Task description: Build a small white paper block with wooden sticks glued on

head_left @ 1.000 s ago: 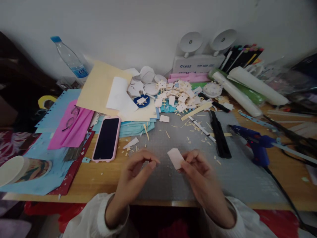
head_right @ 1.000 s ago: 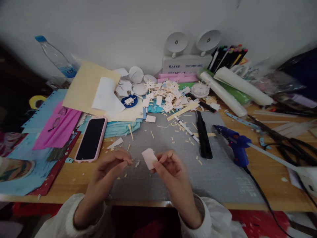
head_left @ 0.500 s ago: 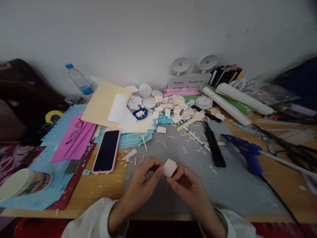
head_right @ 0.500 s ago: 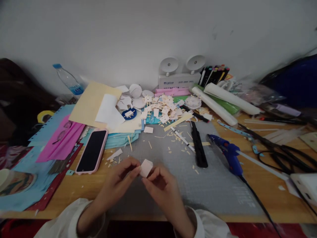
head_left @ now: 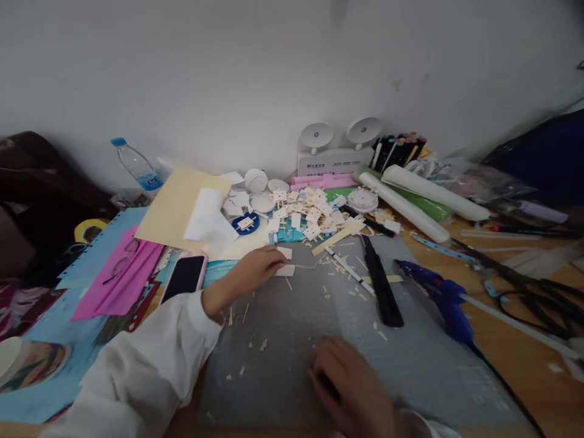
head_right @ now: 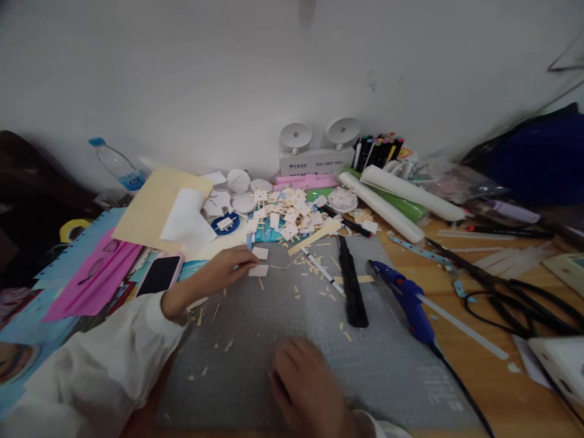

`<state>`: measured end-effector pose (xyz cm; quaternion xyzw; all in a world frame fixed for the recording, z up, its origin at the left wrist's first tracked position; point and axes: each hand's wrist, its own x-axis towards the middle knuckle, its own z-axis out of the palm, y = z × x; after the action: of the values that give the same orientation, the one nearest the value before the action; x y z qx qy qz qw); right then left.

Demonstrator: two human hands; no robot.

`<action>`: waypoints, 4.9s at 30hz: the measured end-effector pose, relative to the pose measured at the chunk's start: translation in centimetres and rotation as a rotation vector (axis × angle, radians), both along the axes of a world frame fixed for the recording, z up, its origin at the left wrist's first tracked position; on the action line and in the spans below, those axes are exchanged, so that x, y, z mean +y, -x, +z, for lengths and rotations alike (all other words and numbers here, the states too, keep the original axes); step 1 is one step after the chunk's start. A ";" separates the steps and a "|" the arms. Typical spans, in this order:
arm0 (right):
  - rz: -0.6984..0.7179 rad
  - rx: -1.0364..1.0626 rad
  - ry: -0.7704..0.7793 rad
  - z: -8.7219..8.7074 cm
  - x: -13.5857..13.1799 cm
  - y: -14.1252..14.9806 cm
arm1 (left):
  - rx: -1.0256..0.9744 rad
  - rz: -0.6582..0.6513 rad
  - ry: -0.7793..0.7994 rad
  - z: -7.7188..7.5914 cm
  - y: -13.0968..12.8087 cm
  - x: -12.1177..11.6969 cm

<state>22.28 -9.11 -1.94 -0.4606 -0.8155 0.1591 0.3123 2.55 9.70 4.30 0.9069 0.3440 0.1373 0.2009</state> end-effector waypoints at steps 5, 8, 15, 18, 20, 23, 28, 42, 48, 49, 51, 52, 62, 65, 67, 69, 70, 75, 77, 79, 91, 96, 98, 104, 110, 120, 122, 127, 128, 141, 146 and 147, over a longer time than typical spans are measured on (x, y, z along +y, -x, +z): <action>-0.004 0.034 -0.043 0.0 0.1 0.3 | 0.042 -0.042 -0.094 0.5 1.0 3.3; 0.004 0.051 -0.037 -0.1 0.2 0.2 | 0.101 -0.117 -0.094 0.7 1.5 4.4; 0.013 0.058 -0.032 -0.3 0.5 0.2 | 0.194 -0.227 -0.122 -0.6 0.5 5.5; 0.016 0.065 -0.017 -0.3 0.6 0.1 | 0.182 -0.200 -0.162 -0.4 0.4 5.8; 0.018 0.074 -0.017 -0.3 0.7 0.1 | 0.164 -0.162 -0.195 0.0 0.7 5.8; 0.025 0.062 -0.012 -0.2 0.7 0.2 | 0.139 -0.100 -0.243 0.5 1.1 5.3; 0.043 0.036 0.025 0.1 0.8 0.2 | 0.113 -0.197 -0.124 -0.2 0.3 3.2; 0.043 0.424 0.112 7.0 2.2 -2.7 | -0.530 0.228 0.770 4.8 0.1 -5.1; 0.037 0.545 0.216 8.7 4.8 -0.3 | -0.543 0.264 0.487 5.9 -0.1 -8.7; 0.036 0.547 0.224 8.6 5.1 0.2 | -0.537 0.244 0.367 5.8 0.0 -9.1; 0.021 0.550 0.263 8.5 5.4 1.0 | -0.506 0.197 0.155 5.5 0.1 -9.7; 0.011 0.559 0.289 8.5 5.6 1.3 | -0.485 0.175 0.083 5.4 0.2 -10.0; 0.090 0.825 0.620 7.9 6.4 0.8 | -0.612 0.330 0.427 5.1 0.7 -9.5; 0.140 0.907 0.707 7.8 6.4 0.5 | -0.678 0.354 0.683 4.9 0.8 -8.9; 0.160 0.923 0.734 7.7 6.4 0.5 | -0.697 0.336 0.804 4.6 0.8 -8.6; 0.178 0.919 0.751 7.7 6.3 0.4 | -0.708 0.284 0.898 4.4 0.8 -8.5; 0.186 0.915 0.760 7.7 6.3 0.4 | -0.713 0.247 0.940 4.3 0.7 -8.4; 0.205 0.890 0.766 7.9 6.4 0.5 | -0.735 0.137 1.044 4.0 0.7 -8.5; 0.216 0.867 0.751 7.9 6.4 0.4 | -0.737 0.148 1.026 4.1 0.7 -8.5; 0.232 0.862 0.757 7.8 6.4 0.3 | -0.734 0.168 1.013 4.1 0.8 -8.6; 0.310 1.011 0.873 6.2 6.0 0.0 | -0.587 0.185 0.847 4.4 0.7 -8.4; 0.243 0.914 0.840 6.8 6.1 0.5 | -0.530 0.163 0.614 4.4 0.5 -8.8; 0.198 0.866 0.779 6.7 6.1 0.7 | -0.499 0.122 0.445 4.3 0.5 -9.0; 0.118 0.772 0.620 6.0 5.8 1.2 | -0.423 0.048 0.299 3.8 0.6 -9.4; 0.127 0.745 0.639 6.0 5.8 1.3 | -0.478 0.101 0.566 3.2 0.4 -9.6; 0.081 0.606 0.519 6.3 6.1 1.2 | -0.303 0.166 0.620 3.6 0.3 -9.5; 0.050 0.563 0.513 6.3 6.1 1.2 | -0.279 0.163 0.583 3.7 0.3 -9.5; 0.058 0.462 0.495 6.3 6.0 1.1 | -0.269 0.117 0.482 3.6 0.3 -9.6; 0.070 0.436 0.476 6.3 6.0 1.1 | -0.265 0.115 0.475 3.6 0.2 -9.6; 0.140 0.246 0.160 6.3 6.1 1.1 | -0.301 0.118 0.572 2.9 0.3 -9.5; 0.140 0.179 -0.012 5.5 5.7 1.0 | -0.368 0.138 0.654 2.6 0.3 -9.4; 0.138 0.135 -0.061 5.4 5.7 0.9 | -0.376 0.141 0.661 2.6 0.3 -9.3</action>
<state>21.34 -3.45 3.43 -0.3820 -0.8268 0.1860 0.3687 2.28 0.35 6.91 0.7264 0.3886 0.1962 0.5318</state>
